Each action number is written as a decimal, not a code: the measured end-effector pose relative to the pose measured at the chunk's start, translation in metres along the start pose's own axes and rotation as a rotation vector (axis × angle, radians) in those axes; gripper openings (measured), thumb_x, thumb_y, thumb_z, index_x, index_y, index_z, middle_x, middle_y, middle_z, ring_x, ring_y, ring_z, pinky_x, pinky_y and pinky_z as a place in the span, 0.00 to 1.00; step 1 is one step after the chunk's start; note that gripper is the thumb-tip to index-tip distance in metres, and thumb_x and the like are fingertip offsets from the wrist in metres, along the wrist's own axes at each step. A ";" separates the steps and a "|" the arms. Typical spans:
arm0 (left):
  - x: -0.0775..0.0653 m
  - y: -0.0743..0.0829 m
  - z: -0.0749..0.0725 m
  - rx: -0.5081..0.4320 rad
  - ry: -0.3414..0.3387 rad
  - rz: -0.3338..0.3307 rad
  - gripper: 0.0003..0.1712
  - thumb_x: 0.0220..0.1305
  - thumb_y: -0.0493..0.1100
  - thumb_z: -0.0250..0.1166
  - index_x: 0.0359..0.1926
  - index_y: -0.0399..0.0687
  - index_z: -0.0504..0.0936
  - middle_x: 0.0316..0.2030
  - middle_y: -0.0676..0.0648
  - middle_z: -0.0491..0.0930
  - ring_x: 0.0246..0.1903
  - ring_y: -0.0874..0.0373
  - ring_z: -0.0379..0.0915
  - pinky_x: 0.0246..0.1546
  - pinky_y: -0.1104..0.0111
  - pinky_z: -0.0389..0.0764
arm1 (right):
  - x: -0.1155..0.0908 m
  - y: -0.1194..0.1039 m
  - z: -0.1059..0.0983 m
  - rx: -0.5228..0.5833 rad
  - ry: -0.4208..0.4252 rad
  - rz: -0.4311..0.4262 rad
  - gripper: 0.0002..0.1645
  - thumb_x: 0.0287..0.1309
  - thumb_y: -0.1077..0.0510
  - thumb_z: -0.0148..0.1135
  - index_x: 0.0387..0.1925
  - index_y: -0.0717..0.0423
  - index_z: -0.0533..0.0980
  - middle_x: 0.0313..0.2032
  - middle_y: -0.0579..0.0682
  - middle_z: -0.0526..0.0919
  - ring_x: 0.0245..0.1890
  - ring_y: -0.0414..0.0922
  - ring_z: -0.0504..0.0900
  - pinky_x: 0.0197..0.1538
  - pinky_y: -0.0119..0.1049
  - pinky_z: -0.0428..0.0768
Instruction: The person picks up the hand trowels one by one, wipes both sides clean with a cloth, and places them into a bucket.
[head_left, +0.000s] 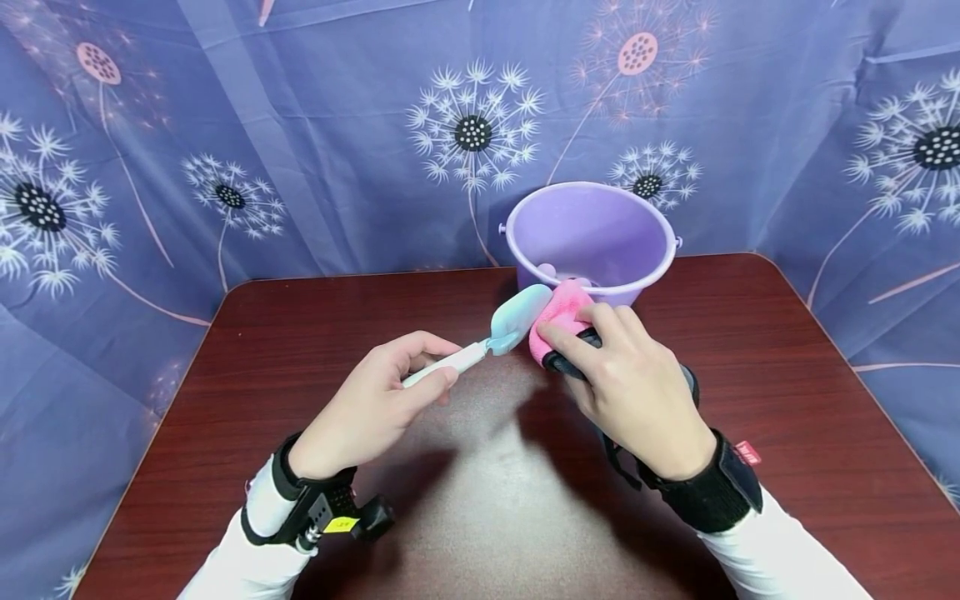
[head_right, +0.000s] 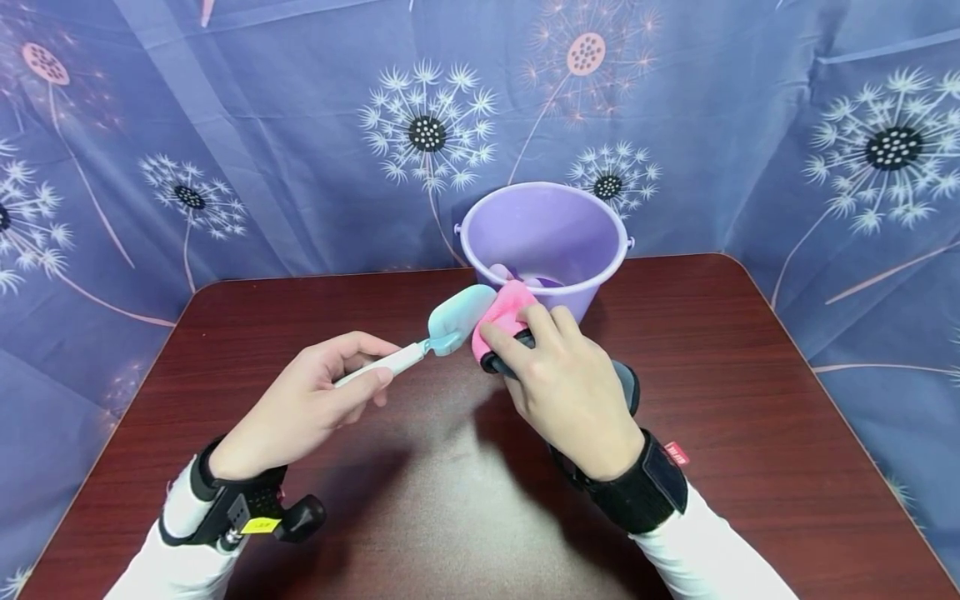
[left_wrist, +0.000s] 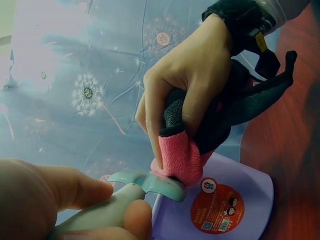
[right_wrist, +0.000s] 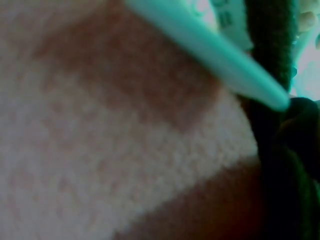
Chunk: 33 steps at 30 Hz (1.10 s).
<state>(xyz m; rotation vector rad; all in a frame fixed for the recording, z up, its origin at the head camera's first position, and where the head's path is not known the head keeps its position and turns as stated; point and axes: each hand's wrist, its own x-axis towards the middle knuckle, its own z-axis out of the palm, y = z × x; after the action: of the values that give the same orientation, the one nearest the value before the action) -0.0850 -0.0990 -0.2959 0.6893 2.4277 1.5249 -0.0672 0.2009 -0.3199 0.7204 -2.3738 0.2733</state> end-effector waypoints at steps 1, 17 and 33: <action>0.000 0.000 0.000 -0.005 -0.001 -0.003 0.08 0.76 0.43 0.66 0.52 0.54 0.85 0.30 0.51 0.82 0.24 0.55 0.71 0.25 0.68 0.71 | 0.000 0.000 0.000 -0.003 -0.001 -0.002 0.29 0.57 0.64 0.68 0.60 0.44 0.82 0.48 0.57 0.77 0.43 0.59 0.77 0.23 0.51 0.79; 0.002 -0.002 0.005 -0.010 0.012 0.003 0.10 0.76 0.43 0.66 0.54 0.51 0.84 0.31 0.50 0.82 0.20 0.57 0.66 0.20 0.68 0.66 | -0.001 -0.013 0.001 0.041 -0.043 -0.044 0.21 0.63 0.53 0.73 0.58 0.43 0.83 0.45 0.55 0.77 0.37 0.55 0.73 0.24 0.45 0.77; 0.002 -0.002 0.004 -0.009 0.022 -0.012 0.11 0.77 0.44 0.65 0.56 0.53 0.83 0.32 0.50 0.83 0.23 0.55 0.69 0.22 0.67 0.68 | -0.001 -0.024 -0.002 0.144 -0.107 -0.156 0.34 0.50 0.58 0.83 0.60 0.41 0.82 0.50 0.52 0.78 0.41 0.52 0.75 0.30 0.42 0.80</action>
<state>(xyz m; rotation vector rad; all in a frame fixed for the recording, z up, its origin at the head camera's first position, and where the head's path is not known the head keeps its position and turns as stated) -0.0854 -0.0953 -0.2998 0.6578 2.4350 1.5457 -0.0526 0.1823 -0.3188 1.0063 -2.3995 0.3494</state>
